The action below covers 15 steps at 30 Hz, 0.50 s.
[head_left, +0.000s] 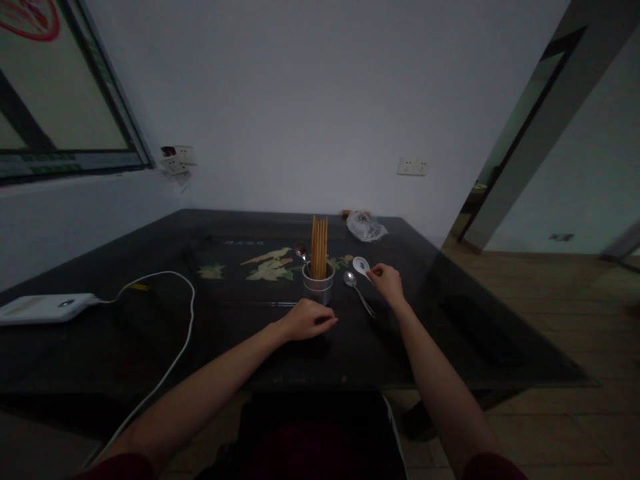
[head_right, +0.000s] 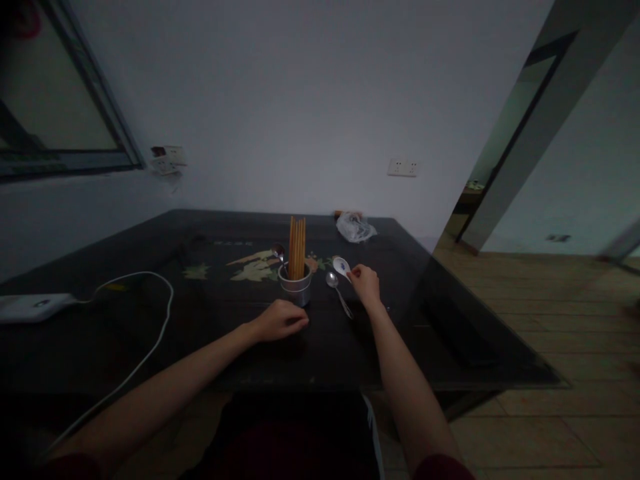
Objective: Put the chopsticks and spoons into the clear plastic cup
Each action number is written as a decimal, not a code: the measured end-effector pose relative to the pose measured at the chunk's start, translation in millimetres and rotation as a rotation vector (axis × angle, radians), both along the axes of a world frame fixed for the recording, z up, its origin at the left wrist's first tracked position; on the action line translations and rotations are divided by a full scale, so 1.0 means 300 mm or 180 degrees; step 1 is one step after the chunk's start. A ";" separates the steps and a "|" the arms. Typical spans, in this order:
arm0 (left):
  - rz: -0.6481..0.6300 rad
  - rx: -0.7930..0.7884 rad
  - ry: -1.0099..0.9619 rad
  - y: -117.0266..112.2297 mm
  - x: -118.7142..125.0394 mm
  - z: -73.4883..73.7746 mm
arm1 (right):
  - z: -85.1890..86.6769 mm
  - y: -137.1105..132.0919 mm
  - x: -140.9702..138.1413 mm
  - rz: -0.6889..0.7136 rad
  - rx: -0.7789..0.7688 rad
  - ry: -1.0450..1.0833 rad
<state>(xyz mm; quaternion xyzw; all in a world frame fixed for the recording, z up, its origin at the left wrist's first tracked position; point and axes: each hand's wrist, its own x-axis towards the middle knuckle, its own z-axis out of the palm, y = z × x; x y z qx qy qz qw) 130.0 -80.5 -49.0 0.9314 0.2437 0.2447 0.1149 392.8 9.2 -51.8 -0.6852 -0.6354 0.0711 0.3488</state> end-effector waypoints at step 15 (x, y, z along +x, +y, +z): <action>0.0355 -0.0815 -0.0344 -0.010 0.010 0.013 | 0.112 -0.210 -0.241 0.2718 -0.0798 0.2880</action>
